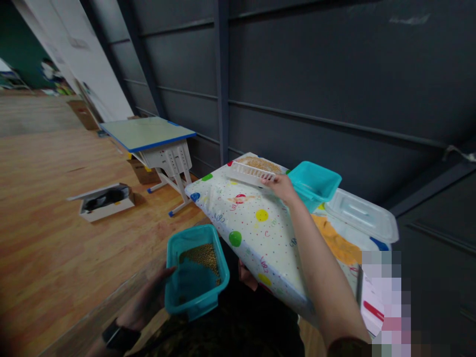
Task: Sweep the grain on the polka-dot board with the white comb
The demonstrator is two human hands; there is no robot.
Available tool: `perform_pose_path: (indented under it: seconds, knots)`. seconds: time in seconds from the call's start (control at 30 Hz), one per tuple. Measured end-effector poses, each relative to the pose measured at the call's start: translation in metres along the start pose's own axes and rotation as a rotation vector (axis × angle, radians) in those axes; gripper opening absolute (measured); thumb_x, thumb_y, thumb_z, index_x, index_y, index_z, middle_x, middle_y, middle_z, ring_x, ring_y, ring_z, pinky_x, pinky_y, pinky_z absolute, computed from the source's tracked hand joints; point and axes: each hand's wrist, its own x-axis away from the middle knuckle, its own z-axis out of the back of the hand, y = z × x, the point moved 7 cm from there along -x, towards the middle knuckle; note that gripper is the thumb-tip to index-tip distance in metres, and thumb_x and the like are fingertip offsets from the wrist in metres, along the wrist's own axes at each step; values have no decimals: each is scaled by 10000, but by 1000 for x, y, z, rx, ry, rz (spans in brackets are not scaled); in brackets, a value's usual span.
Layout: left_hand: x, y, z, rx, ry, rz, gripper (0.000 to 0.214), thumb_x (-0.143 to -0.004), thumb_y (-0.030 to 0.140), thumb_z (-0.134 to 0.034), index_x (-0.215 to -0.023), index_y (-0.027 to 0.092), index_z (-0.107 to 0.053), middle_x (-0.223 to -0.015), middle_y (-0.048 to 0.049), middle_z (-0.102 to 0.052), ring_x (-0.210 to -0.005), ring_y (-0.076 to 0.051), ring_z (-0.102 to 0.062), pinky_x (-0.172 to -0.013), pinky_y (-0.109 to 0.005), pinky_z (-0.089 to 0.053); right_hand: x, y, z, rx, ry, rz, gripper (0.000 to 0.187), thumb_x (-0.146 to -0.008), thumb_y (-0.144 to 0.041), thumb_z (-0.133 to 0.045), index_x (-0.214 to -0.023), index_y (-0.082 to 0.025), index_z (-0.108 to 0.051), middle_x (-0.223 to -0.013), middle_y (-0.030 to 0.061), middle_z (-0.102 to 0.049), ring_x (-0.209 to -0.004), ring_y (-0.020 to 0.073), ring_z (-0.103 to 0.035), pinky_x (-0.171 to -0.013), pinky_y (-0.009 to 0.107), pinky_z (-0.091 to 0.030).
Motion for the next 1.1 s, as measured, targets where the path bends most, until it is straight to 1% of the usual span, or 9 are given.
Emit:
perform_pose_path:
  seconds: [0.1, 0.2, 0.33, 0.43, 0.53, 0.63, 0.7, 0.97, 1.1]
  knots:
    - [0, 5, -3, 14, 23, -3, 1198, -924, 351, -1023, -1907, 230, -350, -1420, -198, -899, -1106, -370, -928, -814, -381, -765, 15, 2, 9, 67, 106, 28, 560, -747, -766, -902, -802, -214, -824, -805, 60, -770, -844, 281, -673, -766, 400, -528]
    - [-1, 14, -7, -40, 35, -26, 1226, -919, 362, -1032, -1917, 257, -327, -1400, -193, -904, -1101, -377, -929, -796, -386, -767, 37, 12, 19, 205, 184, 0, 532, -828, -764, -829, -786, -235, -794, -726, 56, -712, -784, 292, -643, -722, 402, -484]
    - [-3, 20, -11, -29, 7, -12, 1251, -900, 347, -1045, -1922, 312, -325, -1490, -197, -873, -1178, -407, -915, -877, -441, -776, 60, 24, 31, 377, 257, -58, 533, -937, -715, -788, -644, -297, -636, -600, 55, -582, -680, 290, -565, -720, 445, -479]
    - [-2, 23, -11, -30, -2, -40, 1198, -910, 352, -1032, -1906, 313, -367, -1514, -207, -858, -1210, -409, -907, -931, -465, -773, 69, 22, 37, 433, 302, -50, 592, -989, -700, -770, -600, -324, -528, -570, 46, -548, -642, 274, -528, -712, 441, -463]
    - [1, 23, -9, -78, 0, -83, 1142, -950, 417, -986, -1903, 294, -368, -1483, -212, -866, -1163, -408, -914, -908, -479, -776, 76, 14, 40, 518, 325, -49, 540, -1004, -573, -773, -607, -312, -517, -575, 26, -559, -627, 243, -517, -694, 398, -407]
    - [2, 20, -7, -100, 7, -101, 1139, -952, 475, -973, -1898, 282, -368, -1473, -210, -867, -1134, -409, -915, -886, -482, -773, 83, 7, 37, 597, 308, -82, 452, -987, -423, -766, -618, -289, -543, -587, 19, -581, -620, 222, -517, -690, 373, -353]
    - [1, 19, -7, -97, 10, -99, 1131, -939, 498, -978, -1886, 305, -391, -1486, -196, -862, -1152, -411, -910, -893, -491, -770, 87, 5, 34, 609, 288, -103, 436, -987, -391, -758, -616, -281, -557, -573, 18, -578, -611, 219, -519, -682, 365, -336]
    - [-5, 23, -18, -140, 19, -125, 1016, -969, 487, -942, -1843, 349, -443, -1514, -178, -838, -1074, -374, -917, -805, -449, -759, 90, -4, 12, 543, 243, -66, 478, -975, -438, -757, -577, -289, -539, -512, 23, -513, -587, 217, -501, -638, 364, -298]
    - [-4, 27, -23, -165, 20, -151, 993, -969, 519, -937, -1820, 336, -461, -1440, -165, -864, -1026, -346, -919, -780, -440, -760, 92, -11, -2, 503, 189, -25, 449, -958, -466, -735, -591, -293, -542, -525, 24, -538, -586, 218, -516, -631, 361, -301]
